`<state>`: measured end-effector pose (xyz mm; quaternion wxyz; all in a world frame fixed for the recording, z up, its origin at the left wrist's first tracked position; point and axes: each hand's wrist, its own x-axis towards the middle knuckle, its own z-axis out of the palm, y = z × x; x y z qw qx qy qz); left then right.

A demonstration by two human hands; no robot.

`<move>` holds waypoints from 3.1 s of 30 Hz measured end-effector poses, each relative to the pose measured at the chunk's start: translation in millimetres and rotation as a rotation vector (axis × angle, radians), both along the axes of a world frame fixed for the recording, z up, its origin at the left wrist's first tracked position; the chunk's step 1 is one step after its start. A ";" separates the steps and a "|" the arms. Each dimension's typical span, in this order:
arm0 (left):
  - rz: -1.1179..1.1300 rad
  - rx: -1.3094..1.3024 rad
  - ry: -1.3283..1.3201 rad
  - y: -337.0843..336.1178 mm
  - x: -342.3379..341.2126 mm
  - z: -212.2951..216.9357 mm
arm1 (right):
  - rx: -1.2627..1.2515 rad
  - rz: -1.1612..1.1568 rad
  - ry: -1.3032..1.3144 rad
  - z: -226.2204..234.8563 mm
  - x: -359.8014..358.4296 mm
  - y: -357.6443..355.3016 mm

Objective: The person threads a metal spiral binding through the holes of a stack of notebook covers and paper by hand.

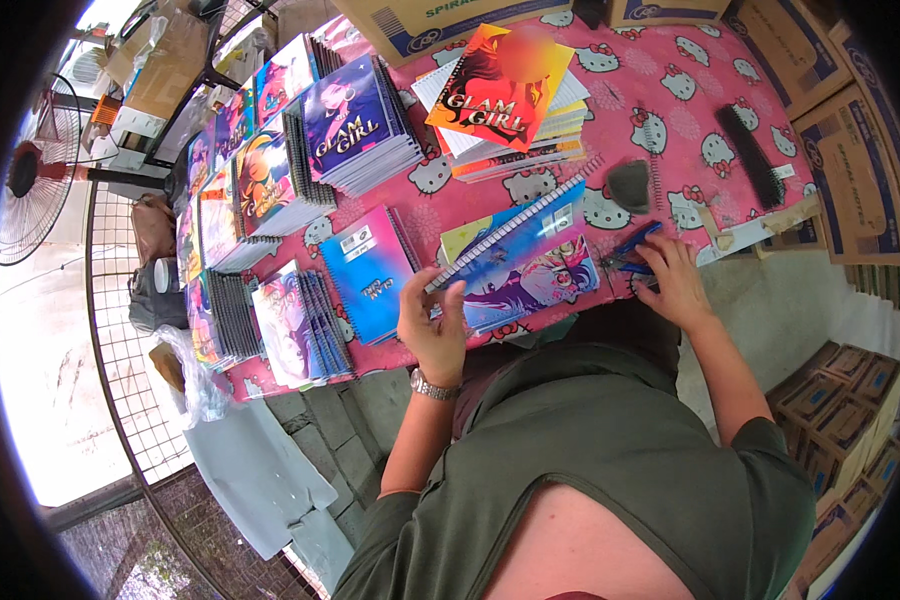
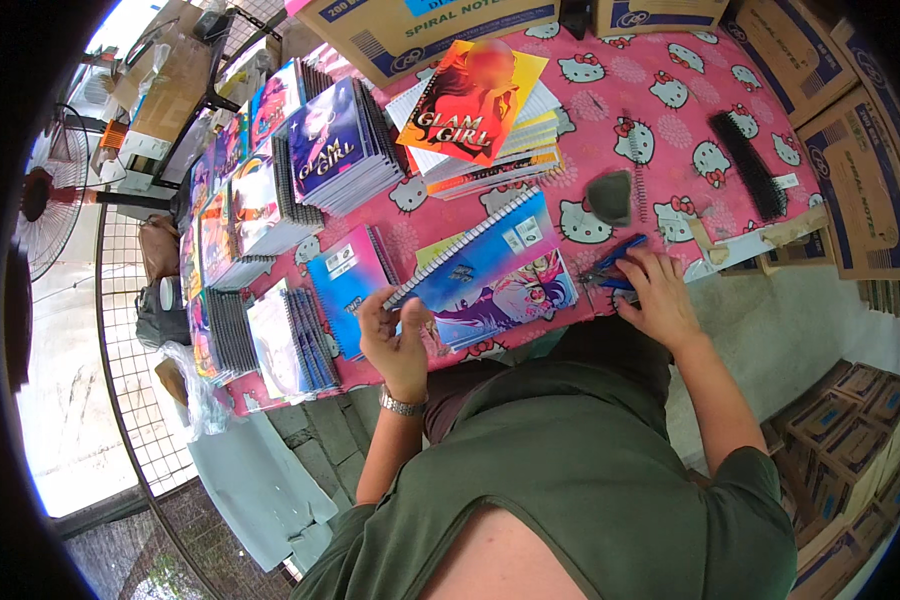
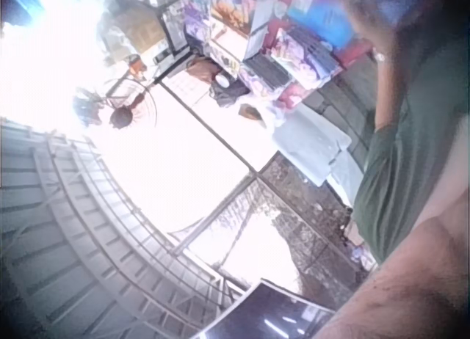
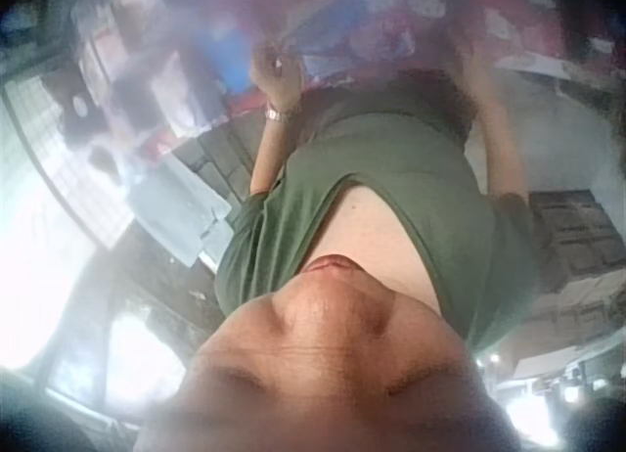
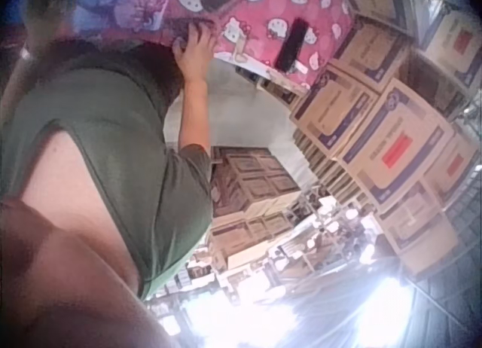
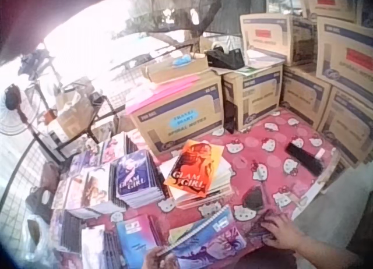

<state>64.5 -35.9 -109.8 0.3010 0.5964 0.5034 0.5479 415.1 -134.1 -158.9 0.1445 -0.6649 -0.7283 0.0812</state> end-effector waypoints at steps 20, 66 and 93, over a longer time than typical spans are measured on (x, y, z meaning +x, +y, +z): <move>-0.049 0.089 0.437 -2.8 -4.4 20.8 | 0.234 0.351 0.598 101.2 -150.6 54.9; -0.155 0.047 0.786 125.5 -25.7 -19.3 | 0.388 -0.434 0.055 -11.5 80.4 131.1; -0.996 0.071 1.081 13.5 45.7 10.2 | -0.096 -0.048 0.830 72.5 -18.9 55.2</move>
